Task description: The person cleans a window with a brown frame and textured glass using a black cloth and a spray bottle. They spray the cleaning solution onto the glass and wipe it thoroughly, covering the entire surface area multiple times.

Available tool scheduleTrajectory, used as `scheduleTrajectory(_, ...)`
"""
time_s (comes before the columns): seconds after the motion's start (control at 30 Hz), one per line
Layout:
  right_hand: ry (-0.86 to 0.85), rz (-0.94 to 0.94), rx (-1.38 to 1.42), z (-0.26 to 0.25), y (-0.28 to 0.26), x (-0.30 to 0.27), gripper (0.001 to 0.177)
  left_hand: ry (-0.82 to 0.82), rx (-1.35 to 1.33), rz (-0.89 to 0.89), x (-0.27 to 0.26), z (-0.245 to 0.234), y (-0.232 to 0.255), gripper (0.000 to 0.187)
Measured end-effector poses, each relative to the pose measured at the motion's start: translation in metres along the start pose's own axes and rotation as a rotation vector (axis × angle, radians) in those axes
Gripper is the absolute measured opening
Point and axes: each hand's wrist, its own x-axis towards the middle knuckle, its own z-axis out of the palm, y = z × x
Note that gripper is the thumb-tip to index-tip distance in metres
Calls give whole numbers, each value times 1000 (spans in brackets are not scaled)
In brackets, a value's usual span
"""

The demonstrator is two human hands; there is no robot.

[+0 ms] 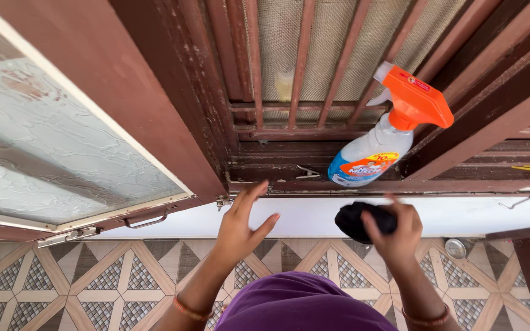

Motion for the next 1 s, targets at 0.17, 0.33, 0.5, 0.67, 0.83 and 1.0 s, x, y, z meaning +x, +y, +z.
scheduleTrajectory(0.17,-226,-148,258,15,-41,-2,42,119,53,0,-39,-38,-1,54)
scheduleTrajectory(0.33,-469,169,625,54,-96,-4,31,448,355,214,-73,-145,2,47)
scheduleTrajectory(0.5,-733,292,896,88,-129,8,23,1086,450,255,-71,-314,-9,45)
scheduleTrajectory(0.67,-761,505,1170,111,-173,21,22,1043,-50,59,-30,-438,-52,55)
scheduleTrajectory(0.83,-847,536,1286,114,-234,60,27,712,-191,-151,-1,-447,-76,98)
scheduleTrajectory(1.0,-564,288,1355,74,-286,149,39,592,-434,-24,-4,-437,-69,105)
